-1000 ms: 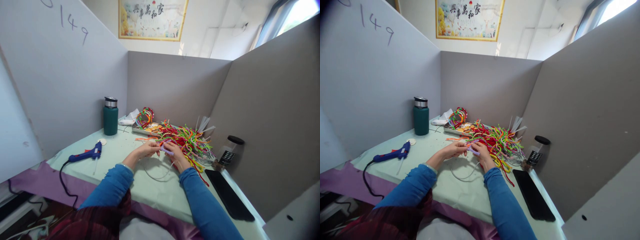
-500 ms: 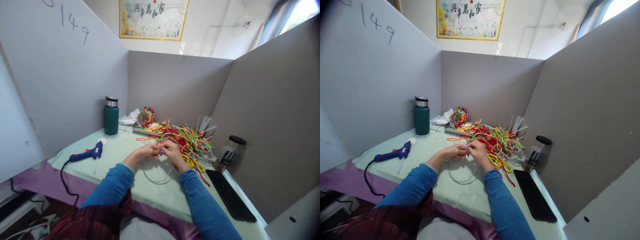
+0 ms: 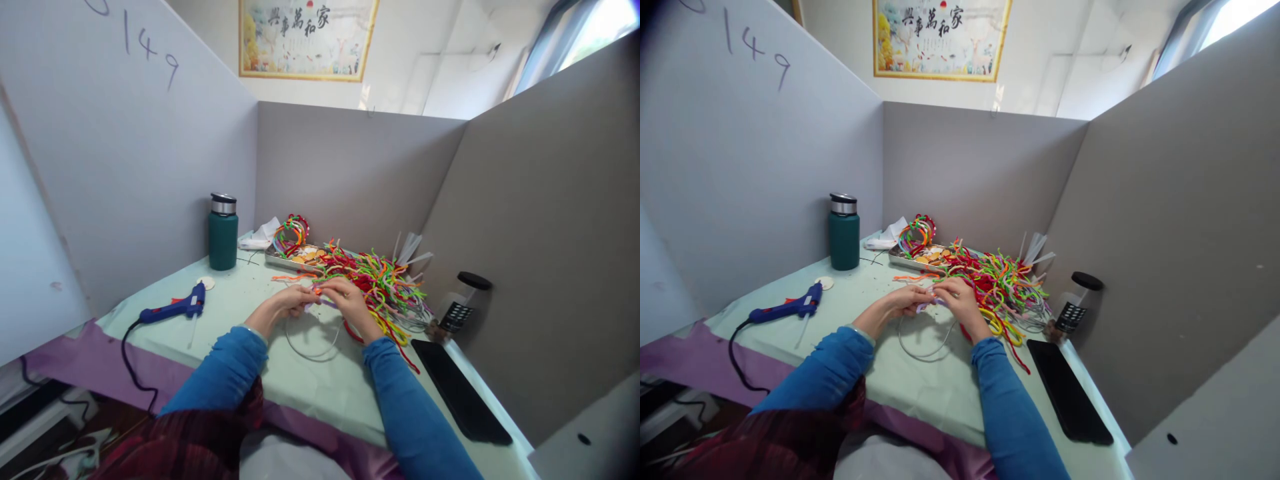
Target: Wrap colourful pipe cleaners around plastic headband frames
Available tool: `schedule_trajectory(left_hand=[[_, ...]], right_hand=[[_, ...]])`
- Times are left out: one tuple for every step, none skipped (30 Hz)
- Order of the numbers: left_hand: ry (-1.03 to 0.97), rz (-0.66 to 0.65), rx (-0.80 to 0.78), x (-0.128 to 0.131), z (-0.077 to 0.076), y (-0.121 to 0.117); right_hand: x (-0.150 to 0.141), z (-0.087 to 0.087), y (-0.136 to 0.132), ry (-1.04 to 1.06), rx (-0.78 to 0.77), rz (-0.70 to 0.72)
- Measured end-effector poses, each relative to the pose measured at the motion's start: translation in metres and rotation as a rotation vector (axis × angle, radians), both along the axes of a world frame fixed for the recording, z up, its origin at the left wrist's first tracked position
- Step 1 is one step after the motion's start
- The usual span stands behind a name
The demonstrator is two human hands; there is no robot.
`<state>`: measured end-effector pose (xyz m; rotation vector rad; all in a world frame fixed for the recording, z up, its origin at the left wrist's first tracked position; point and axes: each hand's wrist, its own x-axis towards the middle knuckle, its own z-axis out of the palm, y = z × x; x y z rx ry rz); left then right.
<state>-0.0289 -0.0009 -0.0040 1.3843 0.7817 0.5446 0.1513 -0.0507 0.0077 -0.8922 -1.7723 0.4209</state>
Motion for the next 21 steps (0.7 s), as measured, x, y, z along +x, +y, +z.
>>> schedule_trajectory(left_hand=[[-0.001,-0.004,0.02,0.0,0.001,-0.001],[-0.005,-0.012,0.037,-0.001,0.002,-0.003],[-0.015,-0.023,0.05,-0.001,0.003,-0.004],[-0.028,-0.039,0.064,-0.002,0.004,-0.005],[-0.043,-0.055,0.08,-0.002,0.005,-0.006],[-0.054,-0.069,0.098,-0.002,0.005,-0.007],[-0.062,-0.08,0.118,-0.003,0.006,-0.008],[-0.064,-0.086,0.138,-0.003,0.006,-0.008],[-0.06,-0.089,0.157,-0.003,0.007,-0.009],[-0.053,-0.086,0.177,-0.003,0.007,-0.009],[-0.04,-0.078,0.201,-0.003,0.008,-0.01],[-0.024,-0.067,0.228,-0.002,0.008,-0.01],[-0.007,-0.054,0.259,-0.002,0.008,-0.01],[0.008,-0.041,0.29,-0.002,0.009,-0.011],[0.018,-0.028,0.318,-0.001,0.009,-0.011],[0.022,-0.017,0.34,-0.001,0.009,-0.01],[0.021,-0.008,0.355,0.0,0.009,-0.01],[0.015,0.004,0.367,0.0,0.009,-0.01],[0.008,0.019,0.379,0.0,0.009,-0.009],[0.002,0.037,0.389,0.001,0.008,-0.008],[-0.005,0.056,0.396,0.001,0.008,-0.008]], right_hand=[[0.003,0.001,0.001,0.098,-0.039,-0.061],[0.007,0.0,0.002,0.175,-0.089,-0.121],[0.01,-0.001,0.005,0.235,-0.149,-0.174],[0.012,-0.003,0.007,0.27,-0.22,-0.206],[0.014,-0.006,0.009,0.288,-0.299,-0.21],[0.014,-0.009,0.011,0.292,-0.374,-0.188],[0.014,-0.012,0.011,0.284,-0.447,-0.146],[0.013,-0.014,0.011,0.272,-0.514,-0.095],[0.012,-0.017,0.01,0.259,-0.573,-0.042],[0.01,-0.018,0.008,0.25,-0.626,0.009],[0.008,-0.02,0.006,0.252,-0.671,0.054],[0.007,-0.02,0.005,0.261,-0.711,0.099],[0.005,-0.02,0.003,0.272,-0.742,0.145],[0.005,-0.02,0.001,0.283,-0.767,0.19],[0.004,-0.02,0.0,0.291,-0.791,0.231],[0.004,-0.019,0.0,0.296,-0.812,0.265],[0.004,-0.019,-0.001,0.297,-0.83,0.292],[0.004,-0.019,-0.001,0.297,-0.841,0.314],[0.003,-0.019,-0.002,0.298,-0.846,0.335],[0.002,-0.02,-0.002,0.301,-0.844,0.356],[0.001,-0.021,-0.001,0.305,-0.838,0.374]])
